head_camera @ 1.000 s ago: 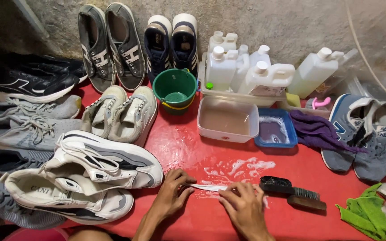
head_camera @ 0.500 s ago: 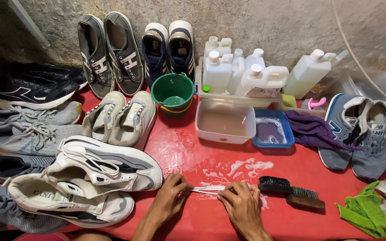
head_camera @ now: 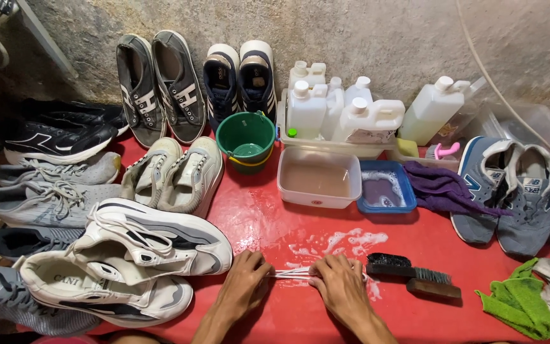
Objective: The person scrubs white shoelaces with a brush and soapy water on a red floor. They repeatedly rub the laces against the floor and use the brush to clean them.
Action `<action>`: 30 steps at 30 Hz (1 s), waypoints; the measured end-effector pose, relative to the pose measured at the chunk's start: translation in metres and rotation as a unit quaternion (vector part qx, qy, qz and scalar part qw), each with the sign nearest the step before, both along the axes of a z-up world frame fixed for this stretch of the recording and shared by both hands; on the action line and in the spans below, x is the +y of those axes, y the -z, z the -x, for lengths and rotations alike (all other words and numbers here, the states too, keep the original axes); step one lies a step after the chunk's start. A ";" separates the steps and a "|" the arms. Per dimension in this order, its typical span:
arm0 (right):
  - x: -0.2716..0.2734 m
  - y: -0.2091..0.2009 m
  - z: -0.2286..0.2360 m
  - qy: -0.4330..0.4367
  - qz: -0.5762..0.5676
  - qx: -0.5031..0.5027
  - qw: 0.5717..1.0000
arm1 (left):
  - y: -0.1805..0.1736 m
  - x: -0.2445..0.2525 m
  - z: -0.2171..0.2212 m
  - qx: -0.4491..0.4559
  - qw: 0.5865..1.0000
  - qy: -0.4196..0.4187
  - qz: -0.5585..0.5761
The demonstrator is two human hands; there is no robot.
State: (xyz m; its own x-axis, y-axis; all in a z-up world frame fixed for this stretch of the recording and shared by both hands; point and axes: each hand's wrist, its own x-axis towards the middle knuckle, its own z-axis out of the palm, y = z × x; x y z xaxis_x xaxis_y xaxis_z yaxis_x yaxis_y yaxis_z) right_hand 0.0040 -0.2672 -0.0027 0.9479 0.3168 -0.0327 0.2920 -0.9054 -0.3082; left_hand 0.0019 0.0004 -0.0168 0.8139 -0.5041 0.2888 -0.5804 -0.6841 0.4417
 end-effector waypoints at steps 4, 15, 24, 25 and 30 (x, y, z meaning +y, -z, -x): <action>-0.005 0.001 0.000 -0.060 0.024 -0.052 0.997 | -0.006 -0.004 -0.002 -0.009 0.998 -0.005 -0.064; -0.064 -0.009 0.018 -0.086 0.078 -0.068 0.991 | 0.005 -0.002 -0.006 -0.033 0.994 0.002 -0.104; -0.079 0.001 0.020 -0.084 0.107 -0.100 0.986 | 0.007 -0.004 -0.004 -0.038 0.995 -0.039 -0.087; -0.079 0.002 0.020 -0.084 0.107 -0.101 0.986 | 0.005 -0.005 -0.003 -0.038 0.995 -0.039 -0.088; -0.082 -0.010 0.022 -0.051 0.058 -0.137 0.988 | -0.035 -0.008 0.005 0.032 0.996 -0.045 -0.068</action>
